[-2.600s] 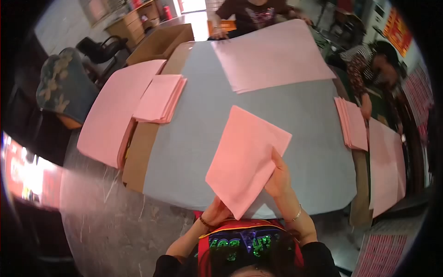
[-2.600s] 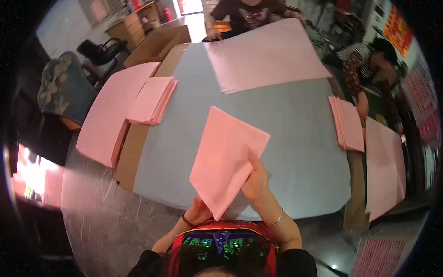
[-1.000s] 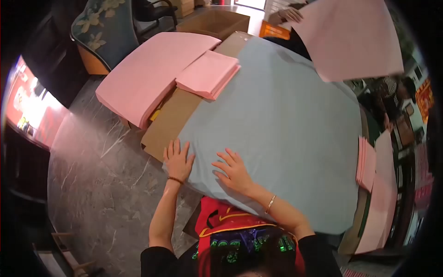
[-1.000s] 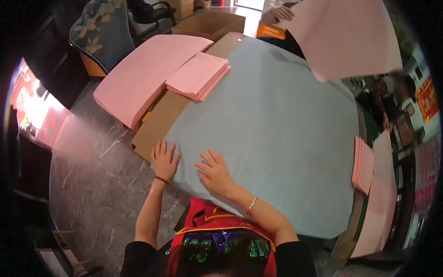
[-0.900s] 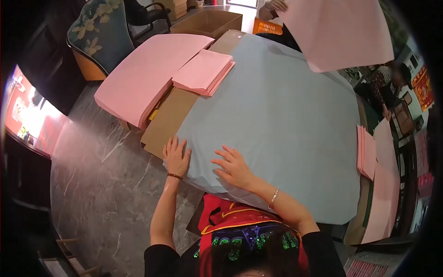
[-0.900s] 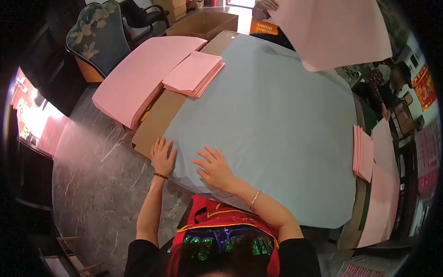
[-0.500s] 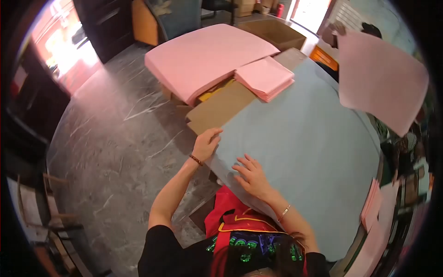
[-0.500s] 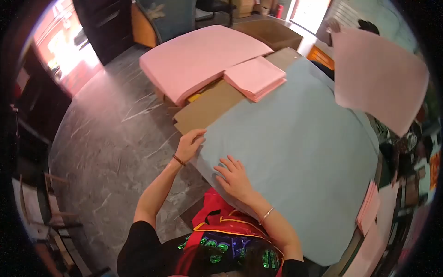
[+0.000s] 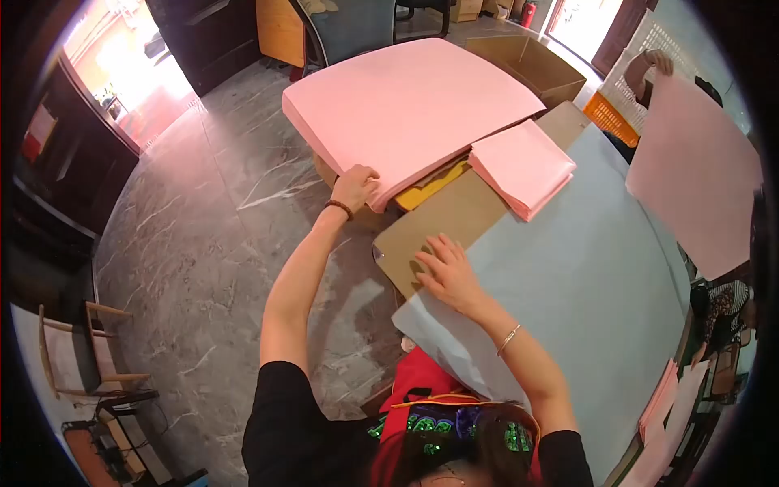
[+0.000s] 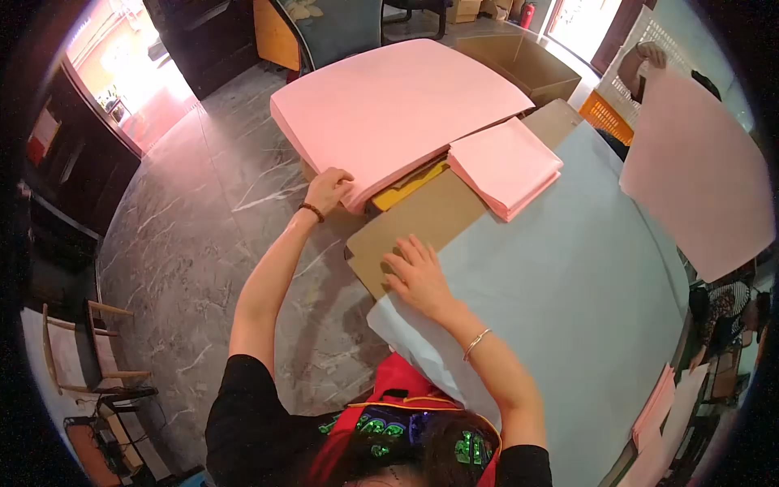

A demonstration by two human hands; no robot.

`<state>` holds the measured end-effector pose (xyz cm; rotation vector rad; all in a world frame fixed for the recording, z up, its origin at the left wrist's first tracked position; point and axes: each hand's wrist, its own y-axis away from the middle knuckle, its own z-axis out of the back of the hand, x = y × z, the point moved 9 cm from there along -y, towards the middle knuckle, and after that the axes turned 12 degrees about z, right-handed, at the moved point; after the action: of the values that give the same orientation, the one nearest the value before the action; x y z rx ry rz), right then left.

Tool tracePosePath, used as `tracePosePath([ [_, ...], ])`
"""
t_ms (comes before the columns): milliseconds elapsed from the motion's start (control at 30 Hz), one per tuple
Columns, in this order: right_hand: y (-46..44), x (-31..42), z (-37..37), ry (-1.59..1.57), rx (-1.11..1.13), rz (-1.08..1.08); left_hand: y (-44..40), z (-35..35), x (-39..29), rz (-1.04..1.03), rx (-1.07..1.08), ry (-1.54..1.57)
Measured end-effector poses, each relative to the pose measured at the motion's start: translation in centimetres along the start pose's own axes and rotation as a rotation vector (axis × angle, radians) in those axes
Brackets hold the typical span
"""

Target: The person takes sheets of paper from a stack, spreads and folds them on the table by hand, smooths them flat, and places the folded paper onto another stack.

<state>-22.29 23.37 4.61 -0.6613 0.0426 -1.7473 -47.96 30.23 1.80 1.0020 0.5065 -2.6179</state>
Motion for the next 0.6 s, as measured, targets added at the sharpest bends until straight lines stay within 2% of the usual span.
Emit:
tracePosePath([
  [33, -1.1, -1.1, -0.3, 0.048, 0.017, -0.009, -0.7, 0.3, 0.1, 0.006, 0.007, -0.001],
  [100, -3.6, -3.2, -0.6, 0.054, 0.035, -0.015, -1.6, -1.0, -1.6, -0.254, 0.111, -0.196],
  [133, -5.0, -4.0, -0.5, 0.035, 0.015, -0.004, -2.1, -1.4, -1.6, -0.295, 0.140, -0.186],
  [300, -9.2, -7.7, -1.8, -0.057, -0.028, 0.001, -2.8, -2.1, -0.7, -0.303, 0.196, -0.202],
  [367, -10.7, -8.8, -2.2, -0.073, -0.036, 0.048, -2.5, -2.3, -1.4, -0.439, 0.119, -0.289],
  [433, -11.4, -9.8, -2.5, -0.113, -0.063, 0.081, -2.6, -2.1, -2.1, -0.421, 0.112, -0.319],
  [500, -11.4, -12.0, -2.5, -0.144, -0.139, -0.003, -2.7, -2.1, -2.5, -0.412, 0.124, -0.363],
  [600, -11.4, -13.4, -2.6, -0.194, -0.220, 0.009, -2.9, -2.0, -2.6, -0.431, 0.146, -0.349],
])
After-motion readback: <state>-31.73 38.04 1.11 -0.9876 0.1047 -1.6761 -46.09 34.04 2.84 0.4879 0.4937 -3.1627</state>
